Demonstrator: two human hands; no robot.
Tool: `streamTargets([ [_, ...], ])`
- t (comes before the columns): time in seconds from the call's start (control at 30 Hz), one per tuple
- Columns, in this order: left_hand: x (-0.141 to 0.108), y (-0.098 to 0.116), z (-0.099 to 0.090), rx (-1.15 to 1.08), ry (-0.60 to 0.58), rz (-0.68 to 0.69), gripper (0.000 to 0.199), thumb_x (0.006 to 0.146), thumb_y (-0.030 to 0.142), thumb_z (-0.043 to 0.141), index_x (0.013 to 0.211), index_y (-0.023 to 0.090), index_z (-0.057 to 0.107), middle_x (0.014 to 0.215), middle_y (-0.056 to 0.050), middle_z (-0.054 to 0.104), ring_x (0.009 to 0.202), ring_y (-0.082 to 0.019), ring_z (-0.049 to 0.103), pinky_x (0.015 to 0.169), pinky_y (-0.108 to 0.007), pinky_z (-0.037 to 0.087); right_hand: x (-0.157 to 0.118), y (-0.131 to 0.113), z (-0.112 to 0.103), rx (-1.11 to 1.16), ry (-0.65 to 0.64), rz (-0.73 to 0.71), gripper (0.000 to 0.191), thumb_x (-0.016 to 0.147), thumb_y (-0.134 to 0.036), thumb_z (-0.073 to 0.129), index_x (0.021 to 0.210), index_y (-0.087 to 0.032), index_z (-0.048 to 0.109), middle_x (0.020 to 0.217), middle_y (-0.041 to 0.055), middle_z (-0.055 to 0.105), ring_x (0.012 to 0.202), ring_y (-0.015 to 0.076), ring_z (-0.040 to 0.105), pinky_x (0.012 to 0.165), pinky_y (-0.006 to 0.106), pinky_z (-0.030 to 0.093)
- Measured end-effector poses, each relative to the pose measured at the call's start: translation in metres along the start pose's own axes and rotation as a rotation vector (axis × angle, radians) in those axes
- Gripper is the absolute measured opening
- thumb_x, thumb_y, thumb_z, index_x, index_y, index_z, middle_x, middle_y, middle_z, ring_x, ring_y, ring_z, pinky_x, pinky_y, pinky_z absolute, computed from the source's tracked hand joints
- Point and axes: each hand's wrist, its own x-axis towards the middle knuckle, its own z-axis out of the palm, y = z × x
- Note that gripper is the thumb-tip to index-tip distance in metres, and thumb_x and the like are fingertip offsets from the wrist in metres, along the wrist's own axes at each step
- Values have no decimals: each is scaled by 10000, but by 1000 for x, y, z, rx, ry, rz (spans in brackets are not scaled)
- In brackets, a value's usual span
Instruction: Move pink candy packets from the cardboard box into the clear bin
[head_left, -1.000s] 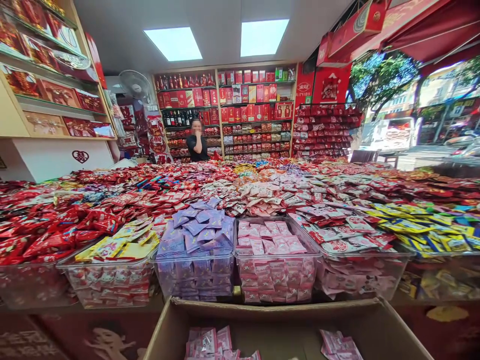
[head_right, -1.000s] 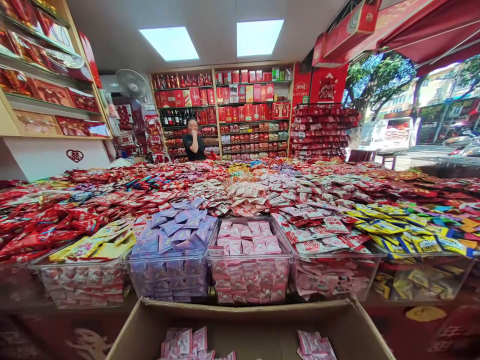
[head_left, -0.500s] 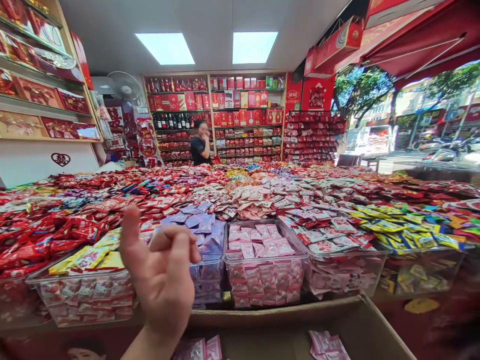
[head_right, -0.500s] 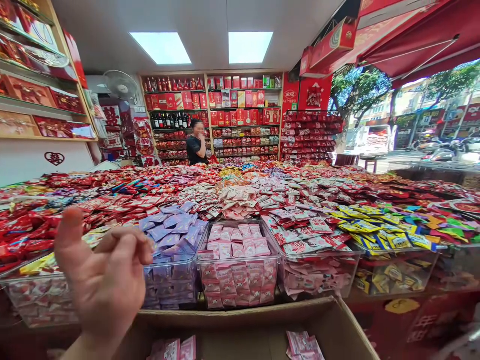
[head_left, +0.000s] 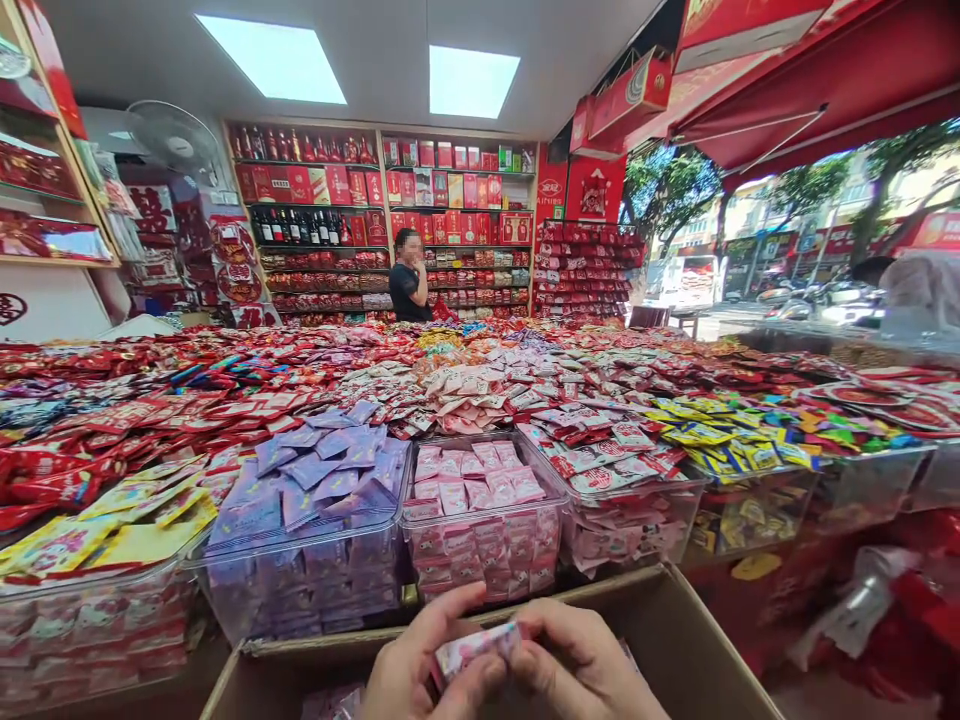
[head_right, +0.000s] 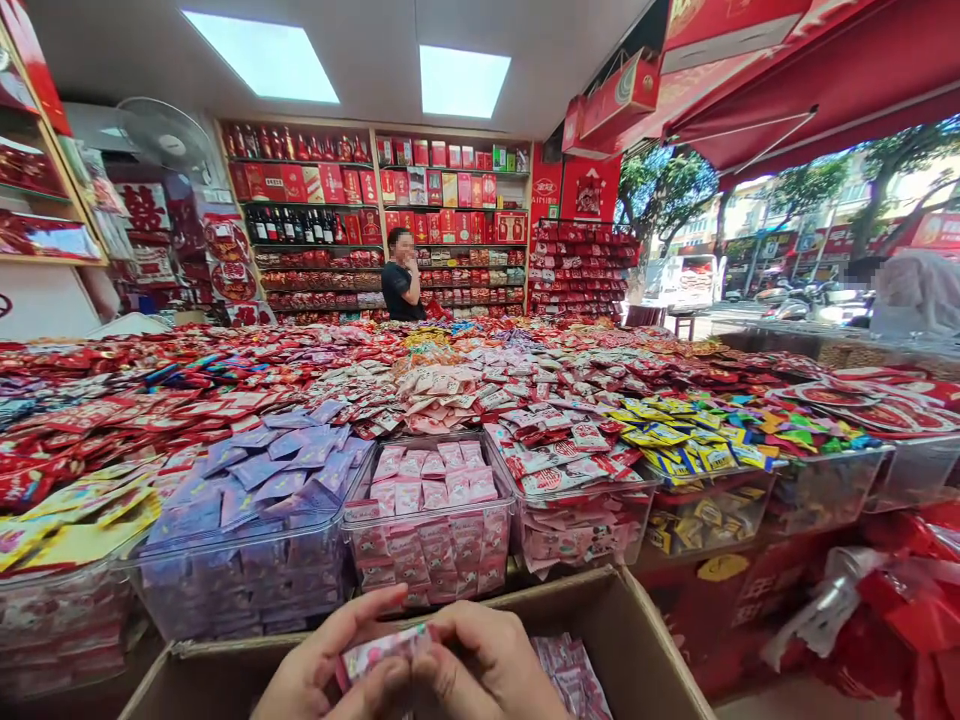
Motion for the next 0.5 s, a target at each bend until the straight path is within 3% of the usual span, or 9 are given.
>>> streamTargets([
  [0.1, 0, 7, 6, -431, -2, -124, 400, 736, 372, 577, 1080, 213, 451, 749, -8, 650, 630, -125, 592, 495, -179, 423, 4, -11, 1, 261, 31, 186, 309, 762, -443, 473, 737, -141, 534, 611, 14, 529, 527, 97, 481, 507, 210, 374],
  [0.2, 1, 10, 9, -622, -7, -183, 465, 740, 344, 585, 1130, 200, 376, 802, -40, 656, 581, -119, 595, 457, -175, 413, 9, -10, 3, 340, 78, 255, 328, 727, -462, 516, 711, -134, 533, 561, -3, 519, 464, 78, 451, 467, 200, 338],
  [0.3, 1, 6, 12, -654, -3, -198, 526, 729, 323, 605, 1160, 220, 323, 819, -45, 662, 591, -138, 615, 488, -201, 452, 8, -5, 5, 371, 110, 269, 333, 714, -468, 529, 711, -135, 535, 543, -14, 513, 429, 63, 420, 441, 190, 311],
  [0.4, 0, -1, 14, -602, 1, -167, 535, 720, 337, 611, 1159, 223, 326, 834, -44, 665, 610, -132, 603, 511, -215, 471, 4, -2, 5, 337, 67, 232, 303, 706, -440, 552, 760, -142, 554, 631, 5, 550, 516, 84, 459, 495, 202, 356],
  [0.5, 1, 1, 4, -393, 28, -72, 496, 726, 406, 577, 1149, 227, 388, 878, -42, 658, 586, -109, 566, 456, -176, 426, 6, -5, -8, 185, 46, 161, 262, 729, -406, 538, 751, -146, 559, 644, 4, 528, 584, 104, 458, 548, 216, 375],
])
